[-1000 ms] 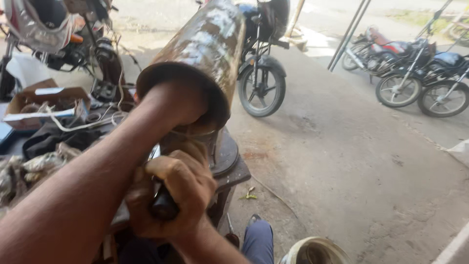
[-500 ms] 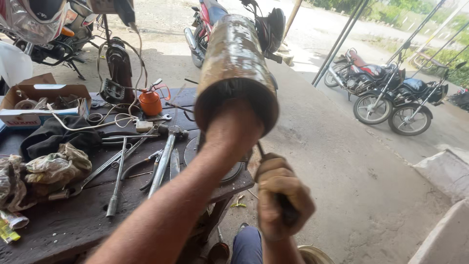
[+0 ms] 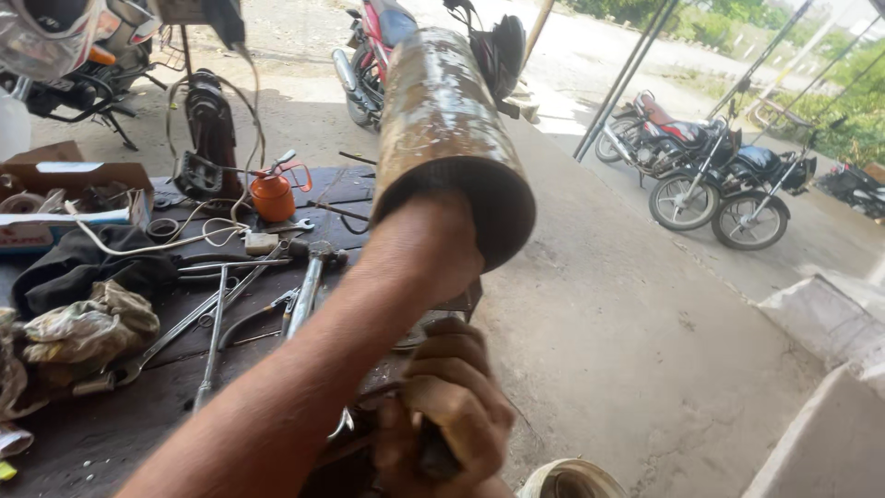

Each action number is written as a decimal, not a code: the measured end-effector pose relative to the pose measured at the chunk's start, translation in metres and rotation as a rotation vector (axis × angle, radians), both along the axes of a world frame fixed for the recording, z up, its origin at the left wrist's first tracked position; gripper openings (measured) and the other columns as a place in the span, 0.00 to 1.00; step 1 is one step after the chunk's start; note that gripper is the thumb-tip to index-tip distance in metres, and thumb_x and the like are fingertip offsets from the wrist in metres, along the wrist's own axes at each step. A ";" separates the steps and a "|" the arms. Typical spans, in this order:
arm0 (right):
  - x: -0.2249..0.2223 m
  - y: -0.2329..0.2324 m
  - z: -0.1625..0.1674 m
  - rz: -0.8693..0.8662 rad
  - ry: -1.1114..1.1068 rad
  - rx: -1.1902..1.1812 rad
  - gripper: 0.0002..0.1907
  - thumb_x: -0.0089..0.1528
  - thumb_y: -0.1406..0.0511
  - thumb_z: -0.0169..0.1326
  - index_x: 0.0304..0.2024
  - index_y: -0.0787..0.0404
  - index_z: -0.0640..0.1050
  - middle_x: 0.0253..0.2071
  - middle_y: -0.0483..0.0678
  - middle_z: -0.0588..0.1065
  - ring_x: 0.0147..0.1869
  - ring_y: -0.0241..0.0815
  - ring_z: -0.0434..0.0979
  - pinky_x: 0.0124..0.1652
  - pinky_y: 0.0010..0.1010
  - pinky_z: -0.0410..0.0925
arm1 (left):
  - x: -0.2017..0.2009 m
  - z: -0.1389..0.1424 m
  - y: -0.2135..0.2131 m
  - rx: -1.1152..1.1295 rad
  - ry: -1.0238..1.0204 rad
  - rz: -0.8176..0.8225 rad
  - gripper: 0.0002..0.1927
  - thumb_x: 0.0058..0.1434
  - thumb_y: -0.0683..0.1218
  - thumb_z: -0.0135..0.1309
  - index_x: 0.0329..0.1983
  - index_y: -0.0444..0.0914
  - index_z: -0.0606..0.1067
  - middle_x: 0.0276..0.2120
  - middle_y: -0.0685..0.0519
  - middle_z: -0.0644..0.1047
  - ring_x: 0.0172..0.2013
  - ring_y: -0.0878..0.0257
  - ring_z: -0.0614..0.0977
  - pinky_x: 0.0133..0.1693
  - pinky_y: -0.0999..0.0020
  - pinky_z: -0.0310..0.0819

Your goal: The person works on a cylindrical metal motorcycle muffler mounted on a stand, holding a rod inside the open end and filing its inner edge by hand. They then use pliers to grip and bend a thin wire or rod protruding from the muffler opening, repositioning the muffler as they work.

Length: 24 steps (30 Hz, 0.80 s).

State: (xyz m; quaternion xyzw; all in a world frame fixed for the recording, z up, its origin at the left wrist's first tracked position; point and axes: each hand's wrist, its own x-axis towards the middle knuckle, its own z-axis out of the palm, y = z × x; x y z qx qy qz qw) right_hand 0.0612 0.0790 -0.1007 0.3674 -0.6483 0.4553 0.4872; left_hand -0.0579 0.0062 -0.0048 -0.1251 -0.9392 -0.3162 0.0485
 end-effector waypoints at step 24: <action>-0.004 0.025 0.019 0.230 0.021 0.177 0.12 0.62 0.62 0.68 0.30 0.54 0.76 0.22 0.39 0.69 0.31 0.37 0.78 0.46 0.36 0.78 | 0.045 0.018 -0.010 0.069 0.039 0.172 0.19 0.52 0.46 0.63 0.46 0.34 0.76 0.29 0.43 0.82 0.33 0.49 0.86 0.36 0.55 0.81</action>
